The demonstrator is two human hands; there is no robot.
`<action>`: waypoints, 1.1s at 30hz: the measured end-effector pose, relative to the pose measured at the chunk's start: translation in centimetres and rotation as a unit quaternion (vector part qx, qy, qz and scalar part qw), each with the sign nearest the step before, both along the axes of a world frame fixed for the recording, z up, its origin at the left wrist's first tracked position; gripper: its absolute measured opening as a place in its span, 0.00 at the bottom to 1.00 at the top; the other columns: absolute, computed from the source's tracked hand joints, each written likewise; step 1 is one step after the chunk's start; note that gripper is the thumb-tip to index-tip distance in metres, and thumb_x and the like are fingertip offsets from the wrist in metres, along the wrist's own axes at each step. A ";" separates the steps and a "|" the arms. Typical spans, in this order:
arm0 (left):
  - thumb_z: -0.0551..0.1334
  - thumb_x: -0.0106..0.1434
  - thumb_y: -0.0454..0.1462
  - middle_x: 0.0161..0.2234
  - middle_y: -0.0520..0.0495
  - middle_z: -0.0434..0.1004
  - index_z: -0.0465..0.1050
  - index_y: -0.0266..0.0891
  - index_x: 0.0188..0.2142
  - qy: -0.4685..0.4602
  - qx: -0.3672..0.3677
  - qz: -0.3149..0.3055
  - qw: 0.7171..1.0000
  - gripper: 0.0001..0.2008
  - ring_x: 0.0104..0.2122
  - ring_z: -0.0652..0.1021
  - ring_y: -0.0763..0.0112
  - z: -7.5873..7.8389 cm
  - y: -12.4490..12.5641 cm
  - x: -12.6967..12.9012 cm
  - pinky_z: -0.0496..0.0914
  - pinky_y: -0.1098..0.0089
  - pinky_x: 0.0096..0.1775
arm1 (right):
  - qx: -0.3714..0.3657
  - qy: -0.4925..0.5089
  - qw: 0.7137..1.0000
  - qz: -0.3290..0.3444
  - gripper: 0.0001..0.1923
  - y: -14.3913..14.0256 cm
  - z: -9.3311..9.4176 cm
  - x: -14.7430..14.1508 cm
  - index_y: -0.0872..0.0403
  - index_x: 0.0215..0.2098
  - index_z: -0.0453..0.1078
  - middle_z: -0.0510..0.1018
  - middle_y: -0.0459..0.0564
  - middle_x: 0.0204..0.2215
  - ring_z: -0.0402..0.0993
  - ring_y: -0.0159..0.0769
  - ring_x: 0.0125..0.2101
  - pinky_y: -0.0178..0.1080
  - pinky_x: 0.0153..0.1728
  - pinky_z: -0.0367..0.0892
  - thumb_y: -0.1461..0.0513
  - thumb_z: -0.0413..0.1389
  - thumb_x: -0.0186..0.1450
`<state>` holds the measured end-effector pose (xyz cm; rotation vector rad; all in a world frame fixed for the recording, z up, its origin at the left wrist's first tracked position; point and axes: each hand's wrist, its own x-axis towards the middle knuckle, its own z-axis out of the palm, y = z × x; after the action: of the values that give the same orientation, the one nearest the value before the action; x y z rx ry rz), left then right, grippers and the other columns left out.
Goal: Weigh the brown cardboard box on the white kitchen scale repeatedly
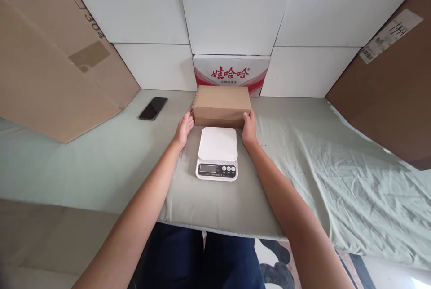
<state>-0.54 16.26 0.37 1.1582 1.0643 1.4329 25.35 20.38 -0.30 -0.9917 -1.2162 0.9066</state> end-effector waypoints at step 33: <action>0.50 0.70 0.58 0.72 0.48 0.55 0.56 0.47 0.70 0.127 0.125 0.006 0.984 0.35 0.72 0.55 0.58 0.4 -1.0 -0.1 0.50 0.57 0.70 | 0.068 -0.059 0.996 0.004 0.32 -2.2 1.9 -1.0 0.42 0.68 0.55 0.62 0.43 0.69 0.52 0.42 0.71 0.54 0.74 0.45 0.49 0.51 0.67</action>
<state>-0.64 15.27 0.72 1.5510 1.0853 1.4866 24.34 18.21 1.61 -0.9433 -1.3643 0.7691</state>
